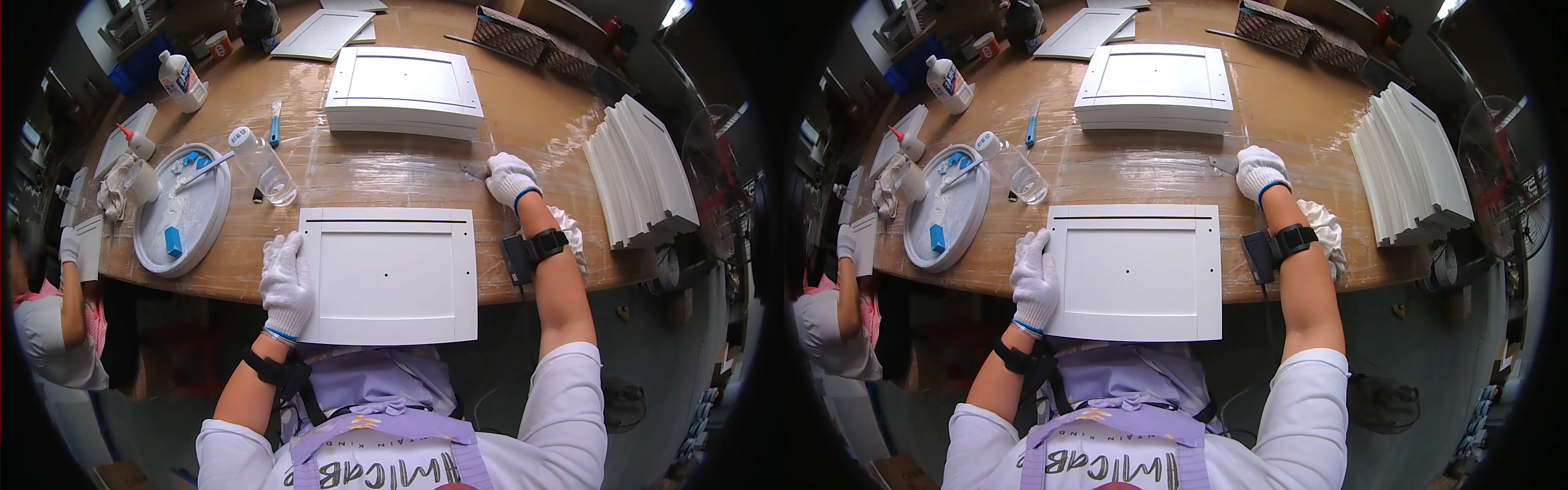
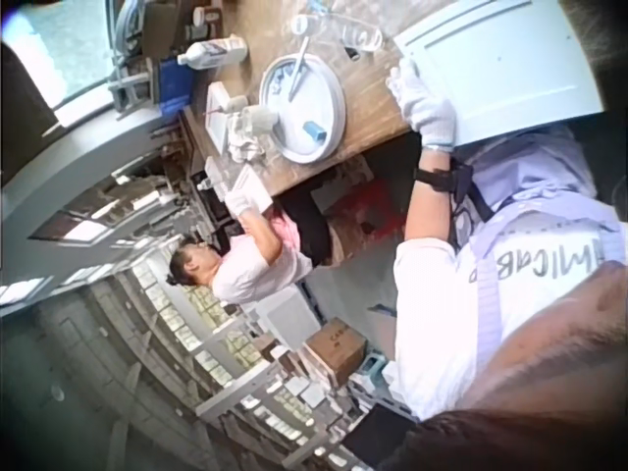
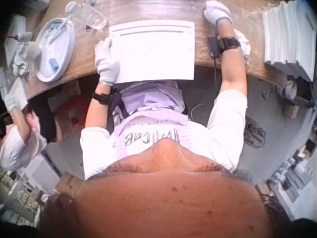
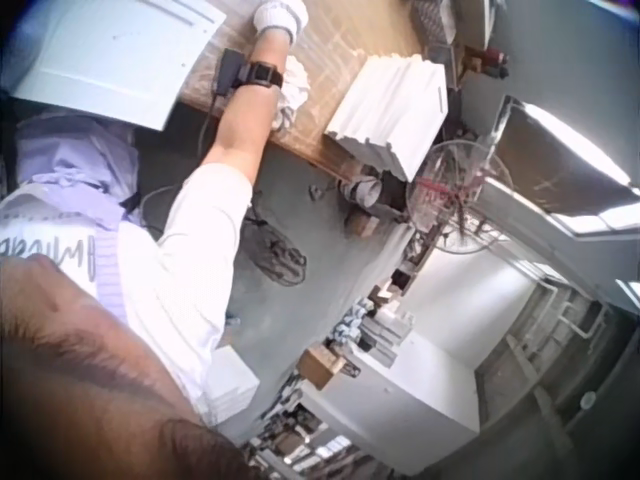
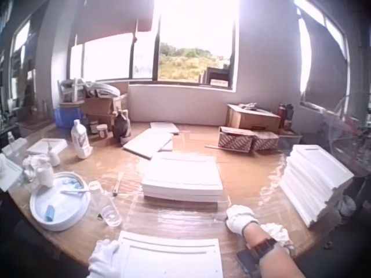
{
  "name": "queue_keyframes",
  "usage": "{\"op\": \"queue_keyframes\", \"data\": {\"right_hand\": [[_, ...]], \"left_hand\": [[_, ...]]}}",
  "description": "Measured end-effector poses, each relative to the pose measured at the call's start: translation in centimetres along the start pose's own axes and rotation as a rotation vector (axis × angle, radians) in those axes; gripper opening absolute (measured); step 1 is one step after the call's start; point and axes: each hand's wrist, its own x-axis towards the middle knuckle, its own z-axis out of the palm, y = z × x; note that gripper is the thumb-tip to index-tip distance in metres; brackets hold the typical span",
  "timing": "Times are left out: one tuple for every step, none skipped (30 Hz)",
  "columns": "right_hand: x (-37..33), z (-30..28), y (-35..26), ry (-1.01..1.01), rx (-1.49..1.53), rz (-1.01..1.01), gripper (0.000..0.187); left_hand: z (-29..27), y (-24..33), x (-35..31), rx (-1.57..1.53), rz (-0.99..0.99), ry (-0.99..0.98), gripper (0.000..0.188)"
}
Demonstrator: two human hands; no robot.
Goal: Cleaning and inspecting cabinet doors at a workbench in a furniture factory.
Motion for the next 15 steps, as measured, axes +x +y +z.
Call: {"op": "queue_keyframes", "data": {"right_hand": [[0.0,-0.5,-0.2,-0.004,0.001,0.002,0.028],[0.1,-0.9,-0.4,-0.051,0.037,0.007,0.029],[0.1,-1.1,-0.3,-0.096,0.072,0.013,0.029],[-0.1,-1.1,-0.1,-0.086,0.096,0.001,0.036],[-0.4,-1.0,0.0,-0.087,0.095,0.006,0.036],[-0.7,-0.5,0.2,-0.065,0.193,0.015,0.04],[-1.0,0.0,0.4,-0.041,0.292,0.024,0.043],[-1.3,0.5,0.8,-0.046,0.356,0.03,0.047],[-1.8,0.8,0.8,-0.046,0.356,0.033,0.047],[-2.5,1.3,0.9,0.001,0.424,0.031,0.045],[-3.1,1.7,1.1,0.048,0.492,0.029,0.043],[-3.9,2.0,1.1,0.048,0.493,0.03,0.043],[-4.8,2.2,1.1,-0.035,0.876,0.077,0.041],[-5.5,2.4,1.3,-0.122,1.259,0.123,0.038],[-6.2,2.5,1.7,-0.211,1.639,0.172,0.036]], "left_hand": [[0.0,0.0,-0.1,0.005,0.013,0.001,0.039],[-0.1,0.0,-0.1,0.005,0.014,-0.004,0.039],[-0.2,0.2,0.0,-0.007,0.004,0.002,0.039],[-0.2,0.4,0.0,-0.019,-0.006,0.007,0.039],[-0.3,0.4,0.1,-0.023,-0.003,0.004,0.039],[-0.3,0.3,0.1,-0.015,0.007,0.005,0.039],[-0.3,0.4,0.2,-0.006,0.017,0.007,0.039],[-0.3,0.6,0.2,-0.012,0.022,0.004,0.039],[-0.5,0.6,0.2,-0.013,0.019,-0.007,0.039],[-0.6,0.7,0.2,-0.013,0.017,-0.019,0.039],[-0.4,0.6,0.2,-0.013,0.02,-0.021,0.039],[-0.3,0.4,0.2,0.0,0.018,-0.011,0.039],[-0.2,0.2,0.1,0.013,0.017,-0.002,0.039],[-0.2,0.0,0.1,0.014,0.017,-0.002,0.039],[-0.1,0.0,0.1,0.022,0.013,-0.001,0.039]]}}
